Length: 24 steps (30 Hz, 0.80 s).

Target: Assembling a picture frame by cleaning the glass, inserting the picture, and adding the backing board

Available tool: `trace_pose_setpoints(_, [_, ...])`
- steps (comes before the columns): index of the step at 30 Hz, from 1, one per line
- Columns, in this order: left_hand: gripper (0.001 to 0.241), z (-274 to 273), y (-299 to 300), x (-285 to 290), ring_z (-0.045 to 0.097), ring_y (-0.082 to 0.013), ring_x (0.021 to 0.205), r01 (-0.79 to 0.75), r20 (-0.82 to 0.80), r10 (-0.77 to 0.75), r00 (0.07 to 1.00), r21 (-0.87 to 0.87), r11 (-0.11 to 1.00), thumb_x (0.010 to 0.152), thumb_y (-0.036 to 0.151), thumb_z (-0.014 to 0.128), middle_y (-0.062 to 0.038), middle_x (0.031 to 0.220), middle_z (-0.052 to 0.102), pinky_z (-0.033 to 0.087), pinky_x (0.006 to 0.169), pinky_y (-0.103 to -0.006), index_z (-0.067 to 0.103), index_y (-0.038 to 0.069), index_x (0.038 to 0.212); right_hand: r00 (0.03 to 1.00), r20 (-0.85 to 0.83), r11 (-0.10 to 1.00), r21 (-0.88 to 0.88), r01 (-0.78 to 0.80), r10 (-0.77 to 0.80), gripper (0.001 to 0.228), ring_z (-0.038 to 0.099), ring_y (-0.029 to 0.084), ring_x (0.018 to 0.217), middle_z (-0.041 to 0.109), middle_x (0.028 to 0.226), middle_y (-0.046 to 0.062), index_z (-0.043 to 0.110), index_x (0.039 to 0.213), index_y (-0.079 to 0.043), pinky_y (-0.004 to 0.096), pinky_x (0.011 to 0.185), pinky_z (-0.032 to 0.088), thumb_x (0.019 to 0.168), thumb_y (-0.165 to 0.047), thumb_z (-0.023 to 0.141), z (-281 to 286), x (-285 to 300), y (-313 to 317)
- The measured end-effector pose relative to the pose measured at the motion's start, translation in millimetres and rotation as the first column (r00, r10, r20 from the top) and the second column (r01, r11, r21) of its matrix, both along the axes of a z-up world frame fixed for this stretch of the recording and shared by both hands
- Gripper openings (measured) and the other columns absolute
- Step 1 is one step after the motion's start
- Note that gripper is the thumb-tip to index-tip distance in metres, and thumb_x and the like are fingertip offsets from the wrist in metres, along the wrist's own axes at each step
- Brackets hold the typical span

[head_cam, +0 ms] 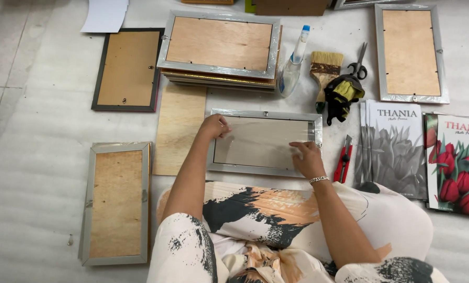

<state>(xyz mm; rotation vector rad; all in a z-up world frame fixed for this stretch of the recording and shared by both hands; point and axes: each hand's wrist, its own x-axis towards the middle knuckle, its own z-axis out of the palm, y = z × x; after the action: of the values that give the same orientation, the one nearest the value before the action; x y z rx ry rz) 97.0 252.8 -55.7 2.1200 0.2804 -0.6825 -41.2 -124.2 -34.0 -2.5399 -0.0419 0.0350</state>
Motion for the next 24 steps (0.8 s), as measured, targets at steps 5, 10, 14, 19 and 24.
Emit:
trace_pose_setpoints(5, [0.079,57,-24,-52,0.065,-0.0429,0.115,-0.208,0.427,0.05,0.903,0.332,0.92,0.075,0.04,0.091,-0.019,0.133,0.051,0.058,0.091,-0.059,0.05,0.01,0.136,0.993,-0.081,0.979,-0.174,-0.104,0.091,0.056,0.063,0.034,0.114,0.055,0.118,0.008,0.062,0.133,-0.047,0.04,0.099,0.046,0.08,-0.031,0.071,-43,2,1])
trace_pose_setpoints(10, [0.066,98,-46,-99,0.057,-0.0487,0.118,-0.336,0.68,0.059,0.731,0.284,0.898,0.086,0.018,0.084,-0.022,0.139,0.04,0.053,0.094,-0.062,0.046,0.004,0.139,0.992,-0.078,0.972,-0.208,-0.109,0.095,0.057,0.06,0.03,0.115,0.052,0.119,0.007,0.061,0.135,-0.047,0.037,0.099,0.043,0.081,-0.031,0.073,-40,1,8])
trace_pose_setpoints(14, [0.04,61,-42,-108,0.055,-0.0337,0.114,-0.303,0.779,-0.231,0.582,0.472,0.827,0.083,0.018,0.079,-0.008,0.125,0.048,0.049,0.09,-0.0497,0.057,0.018,0.117,0.993,-0.064,0.957,-0.268,-0.115,0.102,0.058,0.059,0.033,0.109,0.051,0.119,0.007,0.059,0.137,-0.047,0.04,0.097,0.046,0.083,-0.032,0.073,-46,3,11])
trace_pose_setpoints(19, [0.025,33,-36,-112,0.054,-0.0241,0.122,-0.089,0.617,-0.528,0.584,0.695,0.714,0.082,0.021,0.078,0.005,0.113,0.062,0.039,0.1,-0.0514,0.067,0.028,0.102,0.991,-0.07,0.956,-0.267,-0.125,0.11,0.056,0.058,0.036,0.108,0.051,0.12,0.01,0.059,0.138,-0.046,0.043,0.094,0.049,0.086,-0.03,0.072,-45,4,19])
trace_pose_setpoints(24, [0.071,22,-21,-117,0.038,-0.0366,0.139,0.158,0.368,-0.502,0.783,0.663,0.732,0.078,0.04,0.083,0.003,0.153,0.047,0.026,0.108,-0.067,0.052,0.035,0.141,0.976,-0.031,0.949,-0.231,-0.215,0.213,0.052,0.063,0.031,0.106,0.055,0.117,0.007,0.06,0.136,-0.046,0.039,0.097,0.047,0.086,-0.032,0.07,-27,-4,23])
